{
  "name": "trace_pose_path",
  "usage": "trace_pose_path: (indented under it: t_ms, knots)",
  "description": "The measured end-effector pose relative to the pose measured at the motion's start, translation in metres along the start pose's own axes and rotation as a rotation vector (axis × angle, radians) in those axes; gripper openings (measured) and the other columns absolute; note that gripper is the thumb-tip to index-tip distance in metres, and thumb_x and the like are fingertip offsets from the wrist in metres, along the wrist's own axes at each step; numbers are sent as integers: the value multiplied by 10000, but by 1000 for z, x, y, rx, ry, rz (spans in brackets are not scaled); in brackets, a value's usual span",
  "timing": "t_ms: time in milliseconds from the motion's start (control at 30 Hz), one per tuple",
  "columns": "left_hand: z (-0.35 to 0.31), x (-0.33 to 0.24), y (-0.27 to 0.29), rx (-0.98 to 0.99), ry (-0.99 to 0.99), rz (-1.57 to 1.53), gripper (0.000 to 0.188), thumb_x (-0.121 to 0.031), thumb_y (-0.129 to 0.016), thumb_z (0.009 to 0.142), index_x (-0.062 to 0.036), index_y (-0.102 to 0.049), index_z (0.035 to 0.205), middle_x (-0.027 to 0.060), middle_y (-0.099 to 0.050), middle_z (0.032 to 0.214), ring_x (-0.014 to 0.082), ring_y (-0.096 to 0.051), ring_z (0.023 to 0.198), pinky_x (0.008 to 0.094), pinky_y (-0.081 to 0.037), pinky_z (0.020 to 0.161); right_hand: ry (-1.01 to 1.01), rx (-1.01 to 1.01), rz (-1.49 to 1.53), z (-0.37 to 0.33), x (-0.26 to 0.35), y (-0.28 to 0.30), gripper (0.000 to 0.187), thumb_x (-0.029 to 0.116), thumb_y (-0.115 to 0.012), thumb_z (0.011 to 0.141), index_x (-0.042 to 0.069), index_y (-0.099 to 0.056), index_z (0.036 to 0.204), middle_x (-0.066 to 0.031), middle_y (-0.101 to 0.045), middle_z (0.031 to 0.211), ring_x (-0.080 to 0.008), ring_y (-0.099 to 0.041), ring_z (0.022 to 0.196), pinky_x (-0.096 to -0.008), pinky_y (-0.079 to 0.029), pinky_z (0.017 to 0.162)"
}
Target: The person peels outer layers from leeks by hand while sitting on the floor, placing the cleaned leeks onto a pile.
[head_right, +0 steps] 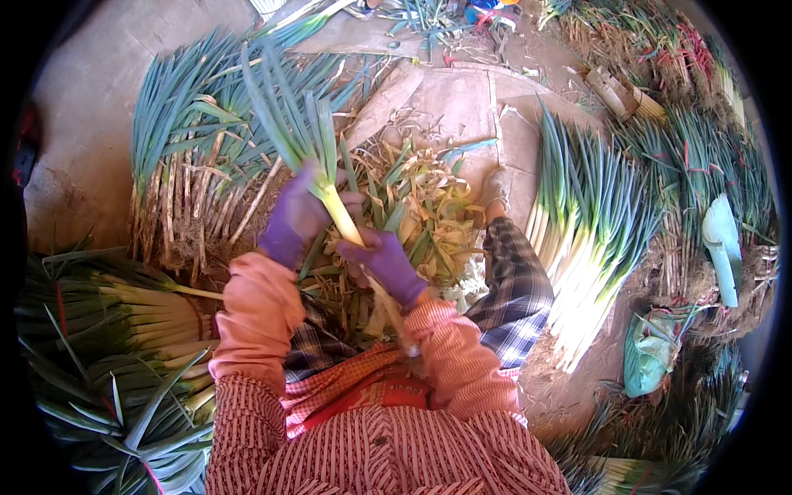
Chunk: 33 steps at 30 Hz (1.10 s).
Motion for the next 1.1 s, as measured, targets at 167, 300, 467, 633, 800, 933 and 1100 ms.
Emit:
trace_pose_path:
  t_ms: [167, 300, 467, 633, 800, 933, 1100]
  knots:
    - [30, -4, 20, 21, -36, -51, 329, -150, -630, 855, 16, -546, 1127, 121, -674, 900, 189, -603, 634, 332, -547, 577, 5, 66, -84, -20, -9, -22, 379, 360, -496, 929, -11, -547, 989, -76, -578, 643, -148, -541, 474, -269, -443, 437]
    - [34, 11, 0, 43, 55, -53, 263, -133, -607, 866, 1, -563, 1088, 146, -680, 918, 128, -534, 554, 304, -493, 511, -19, 1, -135, -58, -3, -8, 307, 327, -556, 931, 24, -580, 974, -4, -542, 666, -106, -530, 558, -251, -430, 502]
    - [53, -51, 56, -40, -138, -89, 199, -86, -594, 862, 1, -552, 1036, 179, -672, 909, 112, -506, 536, 264, -457, 473, -116, 10, -513, -127, -34, 9, 289, 325, -587, 922, 40, -611, 967, -6, -567, 692, -91, -509, 614, -247, -427, 568]
    - [54, -82, 118, -157, -253, -45, 159, -109, -596, 884, -22, -532, 1001, 166, -667, 871, 140, -522, 541, 280, -473, 476, -169, 34, -576, -225, -37, 42, 220, 210, -643, 904, 35, -672, 1034, -24, -636, 670, -80, -591, 588, -241, -462, 541]
    - [42, -104, 168, -230, -274, -139, 138, -101, -568, 904, -14, -504, 991, 197, -640, 887, 158, -513, 551, 269, -468, 492, 104, 123, -582, -273, -16, 62, 162, 126, -695, 845, 45, -699, 984, -56, -667, 683, -124, -605, 484, -262, -472, 426]
    - [41, -112, 157, -265, -300, -160, 162, -95, -566, 903, 0, -521, 1026, 167, -641, 877, 128, -467, 542, 247, -410, 475, -46, -11, -417, -256, -28, 114, 311, 131, -702, 826, 49, -636, 1118, -85, -661, 645, -140, -623, 487, -262, -468, 408]
    - [51, -102, 120, -119, -292, -123, 262, -106, -575, 905, 22, -519, 1126, 186, -647, 1018, 102, -481, 578, 235, -413, 512, 465, -371, -1541, -105, 35, 58, 492, 404, -684, 811, 23, -613, 1113, -135, -647, 800, -275, -625, 686, -329, -480, 620]
Point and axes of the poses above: each hand's wrist, its own z-axis towards the middle knuckle, its own y-axis out of the back of the hand, x = y × z, the point moved 8 cm from there along z, towards the middle knuckle
